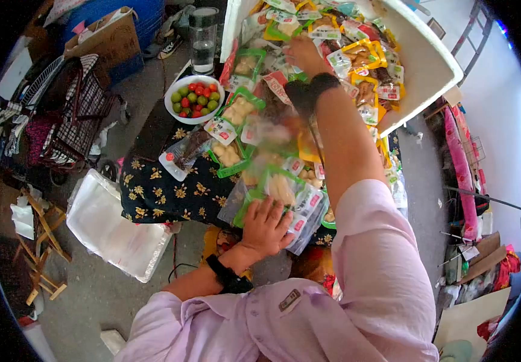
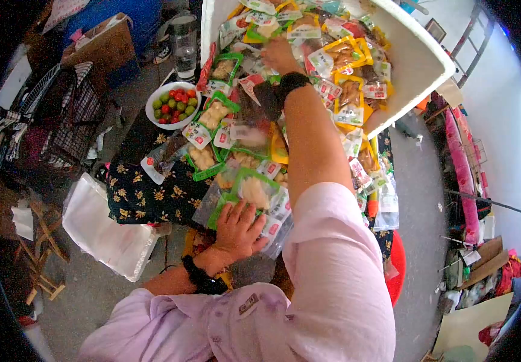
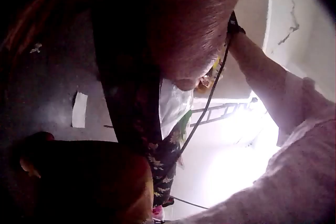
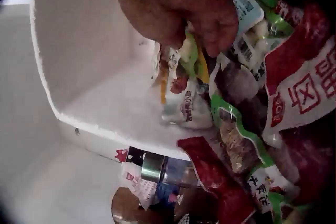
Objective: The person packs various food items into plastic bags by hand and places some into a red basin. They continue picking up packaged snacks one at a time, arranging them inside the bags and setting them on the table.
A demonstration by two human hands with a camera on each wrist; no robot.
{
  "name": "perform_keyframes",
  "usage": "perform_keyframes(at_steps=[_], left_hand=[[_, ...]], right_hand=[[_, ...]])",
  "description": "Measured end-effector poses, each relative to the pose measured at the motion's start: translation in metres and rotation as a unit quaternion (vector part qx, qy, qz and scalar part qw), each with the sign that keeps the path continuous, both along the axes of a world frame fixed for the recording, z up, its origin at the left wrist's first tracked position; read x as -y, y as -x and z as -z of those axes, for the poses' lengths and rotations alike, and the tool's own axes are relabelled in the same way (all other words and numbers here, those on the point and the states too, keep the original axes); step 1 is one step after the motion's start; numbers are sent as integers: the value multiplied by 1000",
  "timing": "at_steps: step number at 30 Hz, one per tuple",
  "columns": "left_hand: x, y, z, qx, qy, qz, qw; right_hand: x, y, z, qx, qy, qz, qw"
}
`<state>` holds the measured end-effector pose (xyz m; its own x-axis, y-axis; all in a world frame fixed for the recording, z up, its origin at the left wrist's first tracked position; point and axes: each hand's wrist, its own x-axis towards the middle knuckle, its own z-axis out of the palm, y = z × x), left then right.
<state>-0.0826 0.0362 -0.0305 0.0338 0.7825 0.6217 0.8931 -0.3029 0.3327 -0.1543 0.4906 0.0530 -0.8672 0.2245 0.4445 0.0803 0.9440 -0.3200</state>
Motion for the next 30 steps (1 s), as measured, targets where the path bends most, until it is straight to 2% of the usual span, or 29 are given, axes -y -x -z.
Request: perform_keyframes(at_steps=[1, 2, 3, 4, 7, 10, 12, 14, 15, 16, 19, 21, 23, 24, 25, 26, 27, 29, 30], left_hand=[[0, 0, 0, 1, 11, 2, 1000], [0, 0, -1, 1, 21, 2, 1000], [0, 0, 0, 0, 30, 1, 1000], [0, 0, 1, 0, 28, 0, 1000], [0, 0, 3, -2, 24, 0, 1000], [0, -1, 4, 2, 30, -4, 1000], [1, -3, 6, 10, 34, -10, 999], [1, -3, 6, 7, 30, -9, 999], [1, -3, 6, 7, 28, -9, 1000], [2, -3, 5, 3, 30, -6, 1000], [2, -1, 0, -8, 28, 1, 1000], [3, 0, -2, -18, 20, 2, 1000], [4, 0, -4, -22, 14, 5, 1000], [4, -1, -4, -24, 12, 5, 1000], [5, -1, -5, -28, 14, 3, 1000], [6, -2, -4, -32, 17, 2, 999], [7, -3, -5, -37, 21, 1, 999], [9, -4, -8, -54, 27, 1, 998], [11, -5, -13, -66, 43, -6, 997]], right_hand=[[-6, 6, 3, 28, -109, 32, 993], [-15, 20, 10, -70, -22, 9, 997], [5, 14, -8, 2, -261, 35, 965], [29, 9, -30, 27, -490, 52, 870], [23, 16, -24, -30, -402, 143, 904], [5, 19, -12, -59, -207, 95, 972], [-38, 35, 15, -185, -29, 1, 982], [-31, 37, 7, -134, -75, 69, 986], [10, 29, -20, -18, -209, 182, 961], [40, 20, -34, 99, -332, 288, 893], [64, 0, -36, 42, -340, 293, 893], [87, -20, -38, -25, -177, 238, 955], [85, -42, -22, -44, -320, 227, 919], [107, -55, -29, 18, -313, 241, 918], [115, -63, -24, -59, -188, 213, 957], [125, -69, -16, -135, -59, 181, 972], [132, -78, -4, -209, 72, 146, 964], [155, -102, 1, -204, 58, 129, 969], [166, -119, -1, -122, -87, 147, 978]])
